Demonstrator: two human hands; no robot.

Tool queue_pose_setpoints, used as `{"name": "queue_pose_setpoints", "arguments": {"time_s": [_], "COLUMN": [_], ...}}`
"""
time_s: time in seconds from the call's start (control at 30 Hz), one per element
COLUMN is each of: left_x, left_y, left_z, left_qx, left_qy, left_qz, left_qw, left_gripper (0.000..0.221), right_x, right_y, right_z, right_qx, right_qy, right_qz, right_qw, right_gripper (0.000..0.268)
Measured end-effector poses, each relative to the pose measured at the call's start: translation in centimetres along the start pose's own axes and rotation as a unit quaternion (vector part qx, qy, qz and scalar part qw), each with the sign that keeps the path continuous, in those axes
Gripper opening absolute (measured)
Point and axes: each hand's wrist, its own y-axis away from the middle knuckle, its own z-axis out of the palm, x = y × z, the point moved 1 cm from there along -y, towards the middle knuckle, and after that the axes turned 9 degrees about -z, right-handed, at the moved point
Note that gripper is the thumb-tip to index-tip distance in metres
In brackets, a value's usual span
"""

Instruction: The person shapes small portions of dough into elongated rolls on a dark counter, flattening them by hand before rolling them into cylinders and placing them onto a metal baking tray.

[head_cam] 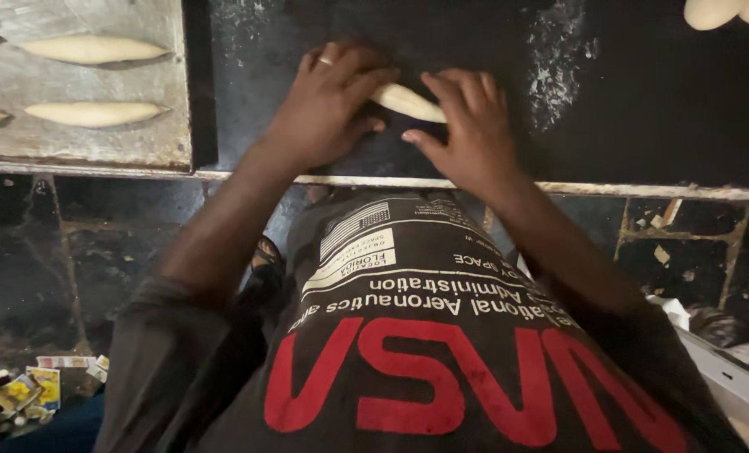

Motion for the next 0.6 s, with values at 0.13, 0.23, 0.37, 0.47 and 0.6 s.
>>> {"name": "queue_pose_setpoints", "arguments": {"time_s": [0.13, 0.23, 0.37, 0.47, 0.6], "left_x": [-1.3, -1.5, 0.1, 0.9, 2.3], "left_y": [-0.9, -0.9, -0.5, -0.2, 1.2], "left_z": [0.8, 1.4, 2.1, 2.3, 4.6], "left_qx": [-0.042, -0.056, -0.043, 0.010, 0.018], "left_qy": [-0.008, 0.092, 0.027, 0.026, 0.007], "left_qz": [-0.015, -0.033, -0.066, -0.100, -0.151], "left_qw": [0.999, 0.994, 0.997, 0.995, 0.988], "left_gripper": [0.042, 0.038, 0.036, 0.042, 0.046], "right_x": [0.5, 2.1, 3.7, 4.2, 2.7], "right_y": [-1.6, -1.2, -1.1, -1.2, -1.2], "right_z": [0.8, -0.4, -1.3, -1.9, 1.4], "right_qx": [-0.057, -0.099, -0.101, -0.073, -0.093], "right_qy": [-0.058, -0.145, -0.078, -0.021, -0.004], "right_qz": [0.053, 0.146, 0.025, 0.070, 0.060], "right_qw": [0.995, 0.974, 0.991, 0.995, 0.994], "right_gripper": [0.037, 0.036, 0.037, 0.037, 0.058]}}
